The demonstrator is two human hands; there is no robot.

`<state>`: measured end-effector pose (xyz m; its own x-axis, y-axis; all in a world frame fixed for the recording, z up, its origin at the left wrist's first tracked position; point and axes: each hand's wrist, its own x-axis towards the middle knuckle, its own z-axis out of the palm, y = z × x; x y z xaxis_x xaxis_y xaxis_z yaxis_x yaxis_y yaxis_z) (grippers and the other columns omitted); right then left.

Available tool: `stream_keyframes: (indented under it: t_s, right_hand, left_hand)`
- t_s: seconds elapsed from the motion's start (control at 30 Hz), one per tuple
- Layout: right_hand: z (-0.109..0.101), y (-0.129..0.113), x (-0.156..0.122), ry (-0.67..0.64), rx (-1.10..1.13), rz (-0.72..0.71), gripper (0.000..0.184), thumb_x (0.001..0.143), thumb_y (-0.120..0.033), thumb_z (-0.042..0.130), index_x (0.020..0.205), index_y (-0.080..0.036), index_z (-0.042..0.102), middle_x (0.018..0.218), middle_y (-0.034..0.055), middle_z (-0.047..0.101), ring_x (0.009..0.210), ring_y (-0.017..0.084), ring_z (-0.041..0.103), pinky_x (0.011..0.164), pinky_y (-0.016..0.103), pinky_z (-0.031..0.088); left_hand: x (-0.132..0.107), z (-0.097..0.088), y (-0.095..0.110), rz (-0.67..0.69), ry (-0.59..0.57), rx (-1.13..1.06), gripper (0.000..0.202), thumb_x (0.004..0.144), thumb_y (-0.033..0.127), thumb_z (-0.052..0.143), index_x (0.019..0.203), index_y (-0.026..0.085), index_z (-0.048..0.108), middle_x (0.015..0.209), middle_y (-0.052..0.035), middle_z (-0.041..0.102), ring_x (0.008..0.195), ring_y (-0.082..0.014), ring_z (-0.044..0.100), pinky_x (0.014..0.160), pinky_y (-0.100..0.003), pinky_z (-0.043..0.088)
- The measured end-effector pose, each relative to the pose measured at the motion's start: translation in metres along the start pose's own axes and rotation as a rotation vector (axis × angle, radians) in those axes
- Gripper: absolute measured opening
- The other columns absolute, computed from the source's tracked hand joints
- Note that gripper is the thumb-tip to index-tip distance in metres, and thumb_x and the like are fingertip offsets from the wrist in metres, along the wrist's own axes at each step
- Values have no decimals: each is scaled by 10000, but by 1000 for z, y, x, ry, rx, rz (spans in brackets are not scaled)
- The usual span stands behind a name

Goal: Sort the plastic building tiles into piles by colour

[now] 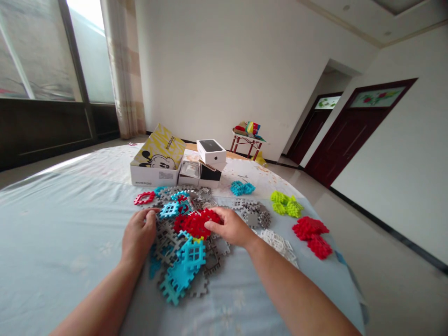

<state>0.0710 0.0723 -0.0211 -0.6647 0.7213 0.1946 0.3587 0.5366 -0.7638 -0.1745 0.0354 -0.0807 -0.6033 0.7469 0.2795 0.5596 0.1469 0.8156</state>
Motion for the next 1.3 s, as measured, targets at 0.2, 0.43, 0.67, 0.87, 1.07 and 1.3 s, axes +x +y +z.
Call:
stream_keyframes:
  t_s: [0.2,0.43,0.67,0.87,1.07,1.3]
  right_hand:
    - [1,17,-17,121,-189,149,457,751,-361,613,1170,-196,537,958,57,651,829,183,611,756,307,470]
    - [4,2,-29,168,-324,-62,427,721,-356,654,1107,-192,574,1049,72,593,1020,199,519,918,336,384]
    - [19,-3,-40,89,-422,-35,623,618,-532,699,1128,-201,565,997,73,586,972,226,518,875,352,398]
    - [16,-1,-47,128,-387,-40,693,572,-383,772,1186,-192,515,975,60,560,927,206,523,839,320,421]
    - [10,4,-54,191,-409,-125,79,771,-246,619,842,-212,633,814,15,546,803,149,537,757,263,434]
    - [5,9,-67,10,-575,-242,245,743,-149,591,965,-233,648,910,25,562,898,163,529,846,270,419]
  left_hand:
    - [-1,-2,1,4,-28,12,384,796,381,339,953,199,639,994,-74,611,985,-216,537,865,-332,406]
    - [0,-4,3,7,-44,27,394,804,376,337,967,181,638,982,-91,611,975,-227,538,858,-344,411]
    - [0,-6,8,2,-32,45,408,794,374,336,965,171,645,980,-89,620,974,-233,546,858,-341,422]
    - [2,-6,6,-9,-44,64,426,787,381,334,998,167,636,993,-99,618,986,-243,544,867,-352,417]
    - [5,-5,1,9,-30,109,470,774,445,323,1008,191,642,939,-98,632,956,-274,560,824,-379,435]
    - [5,-6,2,2,-20,139,473,766,440,321,1004,190,644,949,-96,644,965,-281,567,783,-369,448]
